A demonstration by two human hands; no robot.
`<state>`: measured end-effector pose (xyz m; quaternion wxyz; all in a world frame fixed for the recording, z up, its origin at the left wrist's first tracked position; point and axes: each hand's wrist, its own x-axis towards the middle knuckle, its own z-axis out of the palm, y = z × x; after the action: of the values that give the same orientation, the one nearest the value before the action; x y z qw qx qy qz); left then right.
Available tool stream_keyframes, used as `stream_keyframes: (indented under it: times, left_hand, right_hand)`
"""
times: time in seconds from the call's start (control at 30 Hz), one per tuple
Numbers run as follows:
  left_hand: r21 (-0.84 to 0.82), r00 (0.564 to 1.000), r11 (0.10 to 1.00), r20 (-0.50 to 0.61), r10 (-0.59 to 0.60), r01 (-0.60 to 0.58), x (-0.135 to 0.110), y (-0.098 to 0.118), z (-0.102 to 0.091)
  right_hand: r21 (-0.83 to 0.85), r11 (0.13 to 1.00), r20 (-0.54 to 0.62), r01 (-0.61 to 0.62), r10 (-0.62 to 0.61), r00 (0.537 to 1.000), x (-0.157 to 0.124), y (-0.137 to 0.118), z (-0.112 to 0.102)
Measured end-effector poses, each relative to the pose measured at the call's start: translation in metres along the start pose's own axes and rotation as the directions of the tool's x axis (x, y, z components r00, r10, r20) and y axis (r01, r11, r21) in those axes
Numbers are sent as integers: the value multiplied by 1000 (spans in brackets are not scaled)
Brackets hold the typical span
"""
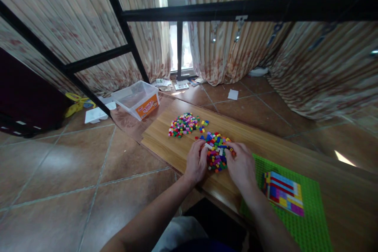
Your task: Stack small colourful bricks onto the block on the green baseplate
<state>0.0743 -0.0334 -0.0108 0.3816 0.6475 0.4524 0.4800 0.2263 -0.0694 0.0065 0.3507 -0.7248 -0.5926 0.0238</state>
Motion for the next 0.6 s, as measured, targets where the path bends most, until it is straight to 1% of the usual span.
stream_keyframes:
  times: [0.07,0.13,0.27,0.4,0.5,0.6]
  left_hand:
    - [-18,1000,1000,-10,-18,18,1,0,0]
    - [-32,999,999,-19,-37,36,1,0,0]
    - [-51,998,997,-28,-52,50,1,-1,1]
    - [-51,999,998,-31,-44,43,2,-3,1]
    - [-40,999,999,-29,-27,26,2,-4,1]
    - [-27,999,1000,-32,-8,8,3,-4,1]
  right_hand:
    - [-104,994,56,19,-13,998,10,4,9]
    - [-139,990,86,35,-23,996,14,7,17]
    - [-128,990,97,51,-39,995,12,7,22]
    - [-98,994,79,51,-43,996,8,-1,15]
    - [-28,999,62,26,-24,998,-5,-13,5]
    - [149,989,79,-21,9,997,-35,-26,-4]
